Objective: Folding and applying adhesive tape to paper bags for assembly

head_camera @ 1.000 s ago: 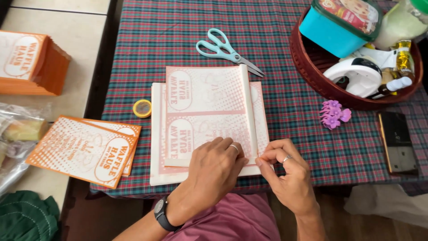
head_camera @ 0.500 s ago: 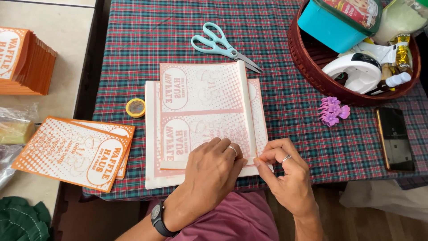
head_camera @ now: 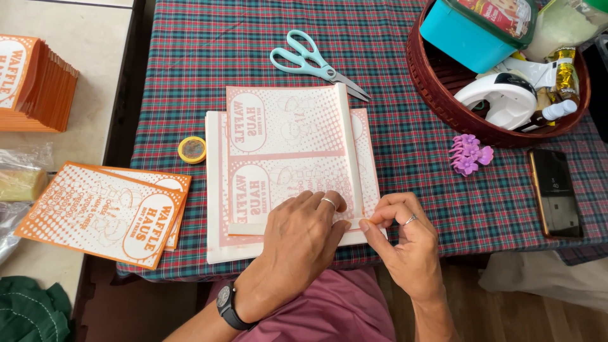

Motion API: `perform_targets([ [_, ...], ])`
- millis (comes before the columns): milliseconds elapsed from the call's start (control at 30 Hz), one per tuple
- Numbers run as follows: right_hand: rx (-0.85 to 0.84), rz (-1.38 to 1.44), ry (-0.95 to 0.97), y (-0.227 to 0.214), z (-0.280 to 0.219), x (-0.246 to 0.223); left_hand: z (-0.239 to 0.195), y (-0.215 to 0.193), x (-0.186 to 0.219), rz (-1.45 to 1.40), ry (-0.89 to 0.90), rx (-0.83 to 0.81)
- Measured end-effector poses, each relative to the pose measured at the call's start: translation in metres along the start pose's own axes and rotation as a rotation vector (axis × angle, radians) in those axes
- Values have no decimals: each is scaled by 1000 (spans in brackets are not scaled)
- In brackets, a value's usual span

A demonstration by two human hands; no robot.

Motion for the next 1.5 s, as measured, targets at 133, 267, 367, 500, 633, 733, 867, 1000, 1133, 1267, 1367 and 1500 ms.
perform_targets([
  [133, 21, 145, 65, 0, -1, 3, 3, -2, 1, -7, -2, -19],
  [267, 91, 79, -30, -5, -3, -9, 3, -1, -1, -12, -27, -52],
  [367, 163, -12, -137, -7, -9, -24, 3, 1, -1, 17, -41, -72],
  [500, 171, -28, -205, -9, -16, -34, 3, 1, -1, 6, -43, -85],
  [633, 92, -52, -292, -6, -24, -37, 4, 0, -1, 17, -46, -77],
  [733, 77, -1, -223, -10, -22, -37, 4, -1, 0, 4, -43, -73],
  [867, 141, 34, -84, -23, -23, -31, 3, 1, -1, -5, -54, -79],
  [1000, 132, 13, -149, -20, -26, -32, 2, 4, -3, 16, -56, -61],
  [1133, 65, 28, -223, -12, -26, -36, 3, 2, -3, -5, -77, -81],
  [1267, 36, 17, -273, -8, -26, -32, 3, 4, -3, -9, -73, -84],
  [1367, 40, -10, -282, -6, -26, -32, 2, 4, -3, 13, -57, -56],
  [1500, 54, -21, -299, -5, -29, -31, 2, 3, -4, 4, -59, -58],
])
Point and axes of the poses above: each hand's wrist, its own z-axis towards the middle knuckle, its own y-axis out of the palm, x = y × z, the point moved 4 cm from there along z, towards the middle knuckle, and after that the axes turned 6 degrees about y, right-handed, at the moved point
